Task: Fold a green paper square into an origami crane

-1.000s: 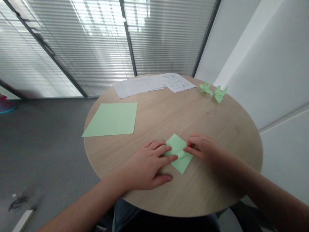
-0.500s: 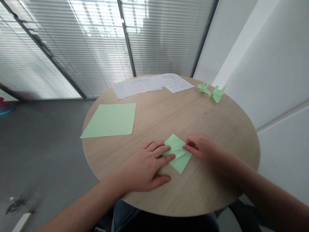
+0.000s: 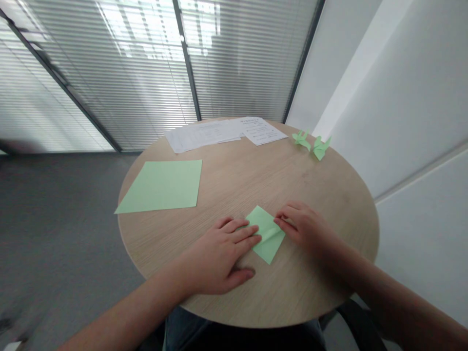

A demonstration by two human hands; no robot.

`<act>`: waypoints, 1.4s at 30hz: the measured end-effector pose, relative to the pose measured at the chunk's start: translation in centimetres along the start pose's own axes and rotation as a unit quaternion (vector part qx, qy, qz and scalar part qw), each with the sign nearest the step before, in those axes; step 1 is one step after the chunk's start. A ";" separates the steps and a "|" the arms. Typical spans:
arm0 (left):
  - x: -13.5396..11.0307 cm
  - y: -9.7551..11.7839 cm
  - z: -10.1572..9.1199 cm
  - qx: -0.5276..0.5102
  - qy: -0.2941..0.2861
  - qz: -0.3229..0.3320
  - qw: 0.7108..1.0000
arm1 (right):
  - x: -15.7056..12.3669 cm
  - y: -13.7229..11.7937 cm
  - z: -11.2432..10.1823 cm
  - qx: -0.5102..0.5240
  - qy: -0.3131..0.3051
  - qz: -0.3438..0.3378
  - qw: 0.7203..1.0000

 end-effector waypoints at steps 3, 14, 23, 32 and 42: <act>0.0 0.0 0.0 -0.002 0.004 0.001 1.000 | -2.0 -2.4 -0.2 -0.051 0.044 -0.076 0.995; 0.0 -0.1 0.2 0.003 -0.009 -0.005 1.000 | -4.6 -1.6 1.2 -0.069 0.012 -0.042 0.997; 0.0 -0.1 0.2 0.003 -0.021 -0.011 1.000 | -5.5 -0.6 0.8 -0.063 0.030 0.003 0.998; 0.2 -0.1 0.2 0.014 -0.043 -0.019 0.999 | -5.8 0.2 0.9 -0.081 0.050 0.051 0.994; 0.1 -0.1 0.3 0.021 -0.030 -0.009 0.999 | -6.3 0.3 0.6 -0.042 0.082 -0.032 0.995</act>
Point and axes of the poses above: each hand's wrist, its own x-axis towards the middle knuckle, its own z-axis out of the palm, y = z × x, the point moved 4 cm from there along x, towards the middle knuckle, and after that the axes turned 1 degree about z, right-handed, at the moved point
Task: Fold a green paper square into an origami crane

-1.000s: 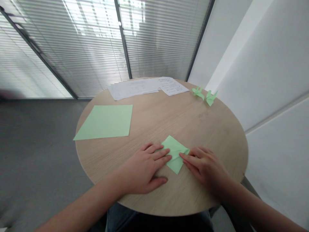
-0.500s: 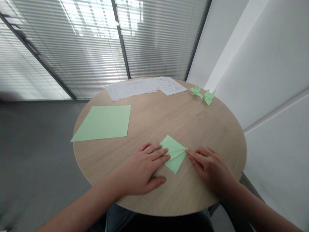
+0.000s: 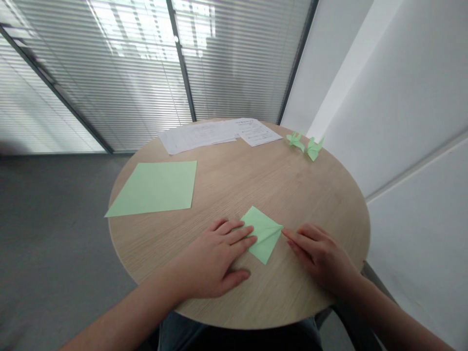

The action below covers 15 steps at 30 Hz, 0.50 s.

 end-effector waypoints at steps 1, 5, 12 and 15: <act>0.0 0.0 0.0 0.001 0.000 0.001 1.000 | 0.1 -0.2 0.1 0.004 -0.009 -0.014 1.000; 0.0 0.0 0.0 0.002 0.001 0.000 1.000 | 0.7 -0.2 0.5 -0.005 -0.026 0.010 1.000; 0.0 0.0 0.1 0.004 0.003 0.003 1.000 | 0.9 0.1 0.3 0.010 -0.016 0.031 0.999; -0.1 0.0 0.0 0.010 -0.005 0.007 1.000 | 1.8 0.3 0.0 0.033 -0.021 0.006 0.999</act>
Point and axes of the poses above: each hand's wrist, its own x-axis towards the middle knuckle, its own z-axis out of the palm, y = z × x, the point moved 4 cm from there along x, towards the middle knuckle, and after that the axes turned 1 degree about z, right-handed, at the moved point
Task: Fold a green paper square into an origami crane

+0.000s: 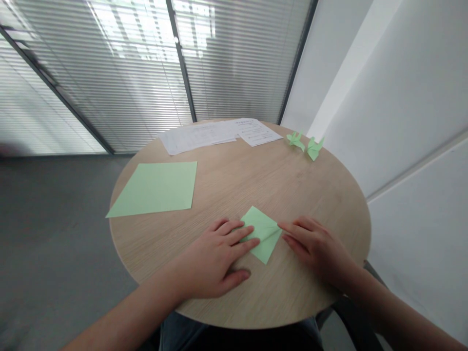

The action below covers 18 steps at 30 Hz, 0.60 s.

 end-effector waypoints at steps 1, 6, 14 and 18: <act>0.0 0.0 0.0 0.001 -0.002 0.000 1.000 | 0.5 0.1 0.0 0.007 -0.009 -0.012 1.000; 0.1 0.1 -0.2 0.001 -0.012 -0.001 1.000 | 2.8 0.8 0.3 0.041 -0.051 -0.077 0.995; 0.1 0.2 0.0 -0.004 -0.010 0.001 1.000 | 3.1 1.8 1.2 0.116 -0.038 -0.060 0.991; 0.0 0.1 0.1 0.001 -0.004 0.009 1.000 | 3.2 1.8 1.4 0.139 -0.036 -0.032 0.989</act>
Point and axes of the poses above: each hand's wrist, its own x-axis towards the middle knuckle, its own z-axis out of the palm, y = z × x, the point moved 4 cm from there along x, towards the middle knuckle, and after that the axes turned 1 degree about z, right-handed, at the moved point
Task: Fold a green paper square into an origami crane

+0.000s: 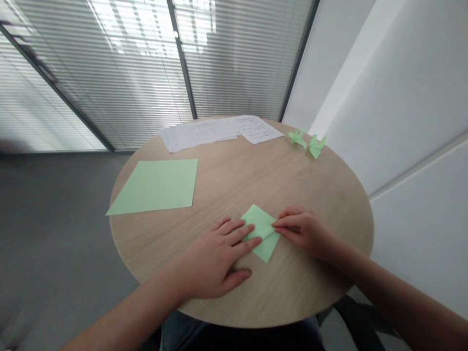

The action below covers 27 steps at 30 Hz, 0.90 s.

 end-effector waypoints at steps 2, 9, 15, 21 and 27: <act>0.0 0.0 0.0 0.001 0.007 0.003 1.000 | 0.2 0.0 0.0 0.011 0.001 0.019 1.000; -0.1 0.0 0.0 -0.004 0.024 0.005 1.000 | 0.3 -0.3 0.1 0.038 0.014 0.055 0.998; -0.1 0.0 -0.1 -0.005 0.029 0.002 1.000 | 0.3 -0.4 0.5 0.038 0.034 0.071 0.996; -0.1 0.0 -0.1 0.000 0.024 0.002 1.000 | 0.1 -0.7 0.9 -0.038 0.039 0.074 0.996; 0.0 0.1 -0.2 -0.003 0.027 0.004 1.000 | 0.1 -1.0 0.9 -0.106 0.060 0.068 0.990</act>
Point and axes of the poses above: each hand's wrist, its own x-axis towards the middle knuckle, its own z-axis out of the palm, y = z × x, the point moved 4 cm from there along x, towards the middle knuckle, and after that the axes turned 1 degree about z, right-handed, at the moved point
